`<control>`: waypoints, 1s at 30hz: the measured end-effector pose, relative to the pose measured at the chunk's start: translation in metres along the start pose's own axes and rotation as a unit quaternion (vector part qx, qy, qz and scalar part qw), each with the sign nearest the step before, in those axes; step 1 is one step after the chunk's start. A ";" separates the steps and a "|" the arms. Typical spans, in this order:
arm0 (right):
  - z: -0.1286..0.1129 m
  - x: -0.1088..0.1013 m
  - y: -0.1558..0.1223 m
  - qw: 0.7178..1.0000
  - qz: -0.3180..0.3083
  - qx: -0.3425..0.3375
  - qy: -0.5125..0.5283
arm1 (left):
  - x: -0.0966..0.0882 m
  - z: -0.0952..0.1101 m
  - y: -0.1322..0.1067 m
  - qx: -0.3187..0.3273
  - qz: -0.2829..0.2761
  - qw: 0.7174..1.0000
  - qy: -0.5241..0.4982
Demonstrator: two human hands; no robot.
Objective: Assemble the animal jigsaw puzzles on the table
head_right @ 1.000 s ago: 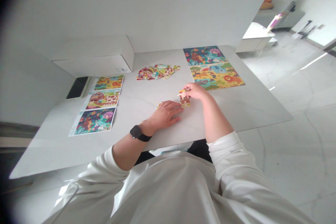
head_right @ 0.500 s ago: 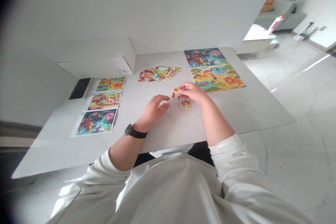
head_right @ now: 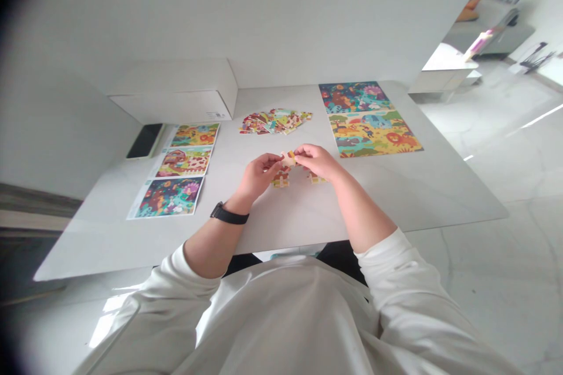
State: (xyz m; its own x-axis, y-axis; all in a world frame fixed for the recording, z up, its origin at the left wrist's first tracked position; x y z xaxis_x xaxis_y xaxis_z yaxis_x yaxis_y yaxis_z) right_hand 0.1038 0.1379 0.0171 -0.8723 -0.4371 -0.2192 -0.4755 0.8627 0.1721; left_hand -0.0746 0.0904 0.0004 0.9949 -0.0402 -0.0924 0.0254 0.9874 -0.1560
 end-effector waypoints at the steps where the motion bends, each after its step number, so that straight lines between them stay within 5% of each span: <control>1: -0.001 0.000 0.000 1.000 -0.002 -0.011 -0.012 | 0.001 0.000 -0.001 0.001 -0.001 1.000 0.013; 6: -0.009 -0.003 0.000 0.999 -0.028 -0.033 -0.027 | 0.003 0.006 -0.006 0.030 0.009 0.994 0.102; 12: -0.004 -0.038 -0.004 0.995 -0.002 0.014 -0.097 | 0.004 0.019 -0.014 0.111 0.059 0.961 0.244; 17: 0.006 -0.066 -0.005 0.984 0.031 0.040 -0.172 | 0.037 0.025 -0.029 0.197 -0.018 0.908 0.370; 22: 0.020 -0.072 -0.004 0.966 0.001 0.054 -0.254 | 0.067 0.019 -0.045 0.240 -0.104 0.863 0.433; 30: 0.023 -0.073 -0.002 0.928 -0.034 0.061 -0.365 | 0.079 0.010 -0.049 0.244 -0.128 0.825 0.493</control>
State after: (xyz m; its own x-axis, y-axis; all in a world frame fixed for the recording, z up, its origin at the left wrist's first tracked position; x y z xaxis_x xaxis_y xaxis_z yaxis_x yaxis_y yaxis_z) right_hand 0.1710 0.1737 0.0105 -0.5106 -0.2404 -0.8255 -0.4713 0.8813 0.0349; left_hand 0.0036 0.0400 0.0110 0.3949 -0.1238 -0.9103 0.4981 0.8615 0.0989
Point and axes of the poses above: each hand's wrist, its own y-axis towards the middle knuckle, its own x-axis out of the palm, z = x × y, the point moved 8 cm from there along y, towards the middle knuckle, and after that the axes turned 15 degrees about -x, right-handed, at the moved point
